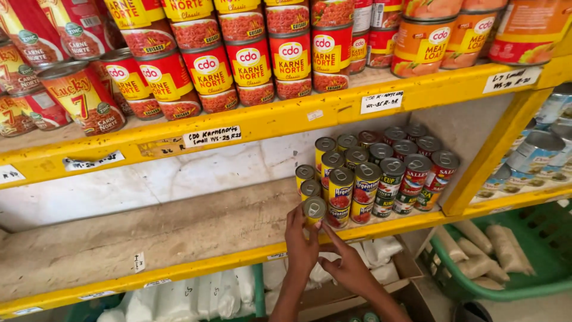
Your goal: Organize and stock canned goods onto store shelves from a box on the floor.
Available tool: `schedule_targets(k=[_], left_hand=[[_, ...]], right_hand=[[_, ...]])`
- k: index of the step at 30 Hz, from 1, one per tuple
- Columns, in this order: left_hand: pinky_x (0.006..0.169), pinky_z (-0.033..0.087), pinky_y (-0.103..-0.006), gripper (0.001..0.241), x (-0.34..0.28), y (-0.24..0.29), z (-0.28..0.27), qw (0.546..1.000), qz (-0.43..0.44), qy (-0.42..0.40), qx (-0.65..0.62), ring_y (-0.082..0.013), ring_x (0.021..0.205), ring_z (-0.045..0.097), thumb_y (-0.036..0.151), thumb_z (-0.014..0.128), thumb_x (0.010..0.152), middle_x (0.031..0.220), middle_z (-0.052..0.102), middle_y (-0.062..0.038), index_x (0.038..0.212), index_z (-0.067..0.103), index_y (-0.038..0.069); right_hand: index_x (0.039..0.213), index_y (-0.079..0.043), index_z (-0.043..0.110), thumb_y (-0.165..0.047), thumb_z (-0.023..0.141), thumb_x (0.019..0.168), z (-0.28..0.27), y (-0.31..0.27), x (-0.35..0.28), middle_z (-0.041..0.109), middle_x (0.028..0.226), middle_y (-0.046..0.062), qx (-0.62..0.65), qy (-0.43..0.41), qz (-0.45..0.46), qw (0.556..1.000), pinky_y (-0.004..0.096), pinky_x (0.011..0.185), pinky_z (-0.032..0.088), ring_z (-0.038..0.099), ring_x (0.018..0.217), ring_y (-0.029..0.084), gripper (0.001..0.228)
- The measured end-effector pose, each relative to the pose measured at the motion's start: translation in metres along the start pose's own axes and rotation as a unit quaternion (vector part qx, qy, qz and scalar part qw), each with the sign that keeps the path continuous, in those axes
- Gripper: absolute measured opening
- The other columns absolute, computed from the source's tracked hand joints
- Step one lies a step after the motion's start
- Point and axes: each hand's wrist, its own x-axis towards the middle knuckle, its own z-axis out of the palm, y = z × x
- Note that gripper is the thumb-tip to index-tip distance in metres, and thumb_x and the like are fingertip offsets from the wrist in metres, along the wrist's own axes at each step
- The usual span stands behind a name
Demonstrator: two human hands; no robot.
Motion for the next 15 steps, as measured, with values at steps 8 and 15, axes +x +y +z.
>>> schedule_targets(k=[8,15], left_hand=[[0.083,0.056,-0.0460,0.059,0.005,-0.002,-0.010,0.985,-0.116,-0.112,0.065,-0.0443,0.106,0.064,0.009,0.069,0.089,0.126,0.061,-0.027,0.142,0.047,-0.005],[0.089,0.055,-0.0477,0.054,-0.014,-0.011,-0.008,0.976,-0.097,-0.104,0.167,-0.0464,0.105,0.066,0.009,0.070,0.086,0.115,0.067,-0.032,0.133,0.054,-0.011]], right_hand=[[0.161,-0.020,0.023,0.002,0.068,0.083,0.006,0.007,0.007,0.034,0.167,0.006,0.007,-0.010,-0.011,1.000,0.025,0.064,0.060,0.069,0.122,0.019,0.092],[0.158,-0.019,0.026,0.004,0.068,0.079,0.009,0.004,0.004,0.020,0.170,0.008,-0.036,0.006,-0.014,0.999,0.027,0.062,0.061,0.066,0.128,0.020,0.093]])
